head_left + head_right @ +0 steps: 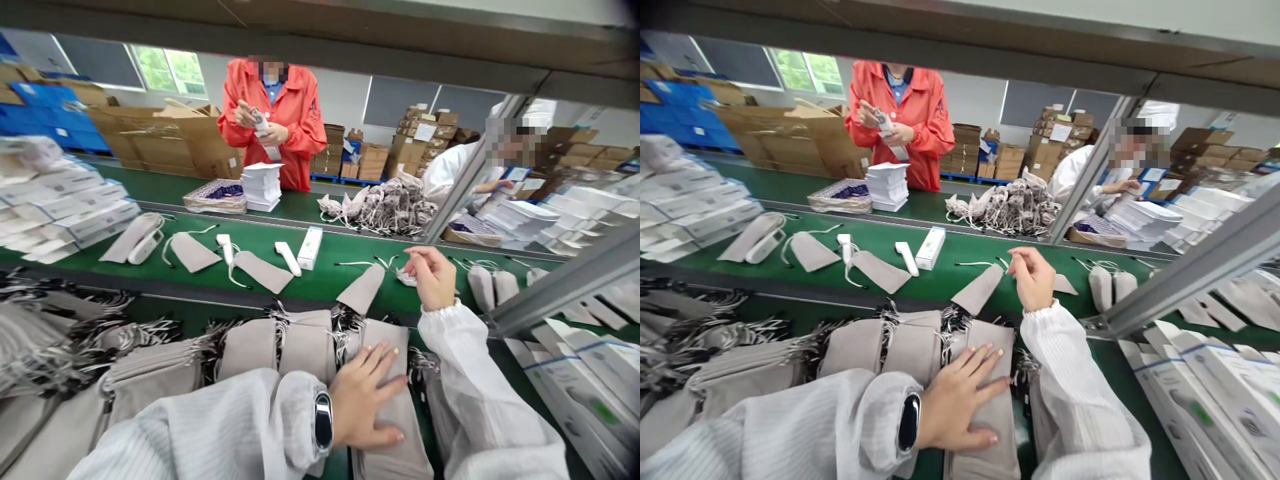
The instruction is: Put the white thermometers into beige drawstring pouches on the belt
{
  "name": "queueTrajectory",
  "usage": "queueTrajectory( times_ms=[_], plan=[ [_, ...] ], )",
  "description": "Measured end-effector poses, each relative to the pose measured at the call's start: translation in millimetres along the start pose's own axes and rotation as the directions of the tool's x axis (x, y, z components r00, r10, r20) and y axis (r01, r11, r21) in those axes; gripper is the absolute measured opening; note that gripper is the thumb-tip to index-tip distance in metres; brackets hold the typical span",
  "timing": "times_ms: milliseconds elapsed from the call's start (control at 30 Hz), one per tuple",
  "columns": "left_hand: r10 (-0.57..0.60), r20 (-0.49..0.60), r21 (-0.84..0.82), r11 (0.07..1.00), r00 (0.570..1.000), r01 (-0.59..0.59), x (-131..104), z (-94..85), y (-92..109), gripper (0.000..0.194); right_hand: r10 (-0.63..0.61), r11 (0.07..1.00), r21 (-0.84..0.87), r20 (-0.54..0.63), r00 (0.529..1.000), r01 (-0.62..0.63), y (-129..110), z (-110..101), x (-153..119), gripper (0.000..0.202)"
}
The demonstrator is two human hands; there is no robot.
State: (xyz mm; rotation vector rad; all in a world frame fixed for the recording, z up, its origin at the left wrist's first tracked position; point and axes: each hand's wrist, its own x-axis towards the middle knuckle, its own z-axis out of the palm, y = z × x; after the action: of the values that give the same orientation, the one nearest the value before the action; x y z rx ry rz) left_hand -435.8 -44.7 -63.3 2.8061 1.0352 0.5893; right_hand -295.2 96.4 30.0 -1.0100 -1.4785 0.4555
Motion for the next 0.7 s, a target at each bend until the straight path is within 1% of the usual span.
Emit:
queueTrajectory(
  times_ms=[33, 67, 100, 133, 167, 233, 267, 300, 333, 367, 400, 433, 467, 500, 533, 567, 633, 667, 700],
  plan=[
    [-0.024, -0.006, 0.013, 1.000, 1.000, 0.024, -8, -4.1, 0, 0.064, 0.004, 1.000, -0.023, 0.099, 0.995, -0.002, -2, 9, -7, 0.016],
    [-0.035, -0.007, 0.026, 0.999, 0.999, 0.035, -12, -9.6, -1, 0.065, 0.011, 0.999, -0.037, 0.204, 0.979, -0.004, -4, 21, -12, 0.017],
    [-0.037, -0.003, 0.037, 0.999, 0.999, 0.037, -14, -15.8, -3, 0.063, 0.014, 0.999, -0.051, 0.309, 0.951, 0.002, -6, 35, -16, 0.018],
    [-0.045, -0.004, 0.045, 0.998, 0.999, 0.045, -12, -22.2, -7, 0.058, 0.008, 0.997, -0.078, 0.418, 0.908, 0.027, -9, 53, -18, 0.018],
    [-0.061, -0.017, 0.053, 0.997, 0.998, 0.062, -9, -28.1, -11, 0.050, 0.002, 0.988, -0.131, 0.536, 0.845, 0.081, -11, 74, -18, 0.019],
    [-0.129, -0.088, 0.071, 0.988, 0.988, 0.136, 1, -36.3, -25, 0.031, 0.029, 0.929, -0.273, 0.726, 0.687, 0.249, -13, 123, -13, 0.020],
    [-0.184, -0.137, 0.078, 0.978, 0.973, 0.195, 6, -38.1, -33, 0.025, 0.068, 0.881, -0.339, 0.781, 0.621, 0.330, -13, 148, -9, 0.021],
    [-0.234, -0.181, 0.080, 0.965, 0.955, 0.252, 10, -38.4, -41, 0.023, 0.113, 0.835, -0.395, 0.804, 0.584, 0.384, -11, 173, -5, 0.024],
    [-0.272, -0.210, 0.077, 0.953, 0.939, 0.293, 13, -37.6, -49, 0.023, 0.156, 0.800, -0.442, 0.806, 0.570, 0.406, -7, 195, -1, 0.028],
    [-0.293, -0.221, 0.074, 0.946, 0.930, 0.315, 14, -36.1, -55, 0.023, 0.194, 0.779, -0.481, 0.794, 0.576, 0.402, -2, 215, 3, 0.033],
    [-0.305, -0.223, 0.070, 0.942, 0.926, 0.327, 14, -34.6, -60, 0.022, 0.223, 0.768, -0.511, 0.778, 0.587, 0.386, 3, 230, 6, 0.037],
    [-0.308, -0.223, 0.069, 0.941, 0.925, 0.330, 13, -33.4, -64, 0.021, 0.249, 0.757, -0.536, 0.765, 0.594, 0.373, 8, 241, 8, 0.039],
    [-0.303, -0.224, 0.069, 0.943, 0.926, 0.325, 12, -32.7, -65, 0.020, 0.268, 0.754, -0.551, 0.754, 0.600, 0.357, 13, 247, 10, 0.042],
    [-0.298, -0.229, 0.069, 0.945, 0.927, 0.321, 10, -32.8, -66, 0.018, 0.277, 0.759, -0.556, 0.746, 0.605, 0.339, 17, 248, 12, 0.045],
    [-0.294, -0.235, 0.069, 0.946, 0.926, 0.317, 9, -33.3, -65, 0.017, 0.276, 0.771, -0.552, 0.739, 0.615, 0.318, 19, 245, 15, 0.049],
    [-0.286, -0.242, 0.069, 0.948, 0.927, 0.311, 8, -34.3, -63, 0.016, 0.269, 0.786, -0.544, 0.730, 0.629, 0.296, 19, 237, 19, 0.053],
    [-0.254, -0.243, 0.059, 0.959, 0.936, 0.276, 7, -36.6, -60, 0.017, 0.248, 0.815, -0.523, 0.702, 0.668, 0.248, 14, 209, 32, 0.059],
    [-0.237, -0.239, 0.043, 0.966, 0.942, 0.254, 8, -37.8, -60, 0.018, 0.225, 0.859, -0.478, 0.677, 0.701, 0.186, 9, 189, 39, 0.061],
    [-0.223, -0.233, 0.022, 0.972, 0.946, 0.235, 8, -38.8, -60, 0.019, 0.193, 0.917, -0.386, 0.643, 0.741, 0.096, 2, 166, 46, 0.063]
  ],
)
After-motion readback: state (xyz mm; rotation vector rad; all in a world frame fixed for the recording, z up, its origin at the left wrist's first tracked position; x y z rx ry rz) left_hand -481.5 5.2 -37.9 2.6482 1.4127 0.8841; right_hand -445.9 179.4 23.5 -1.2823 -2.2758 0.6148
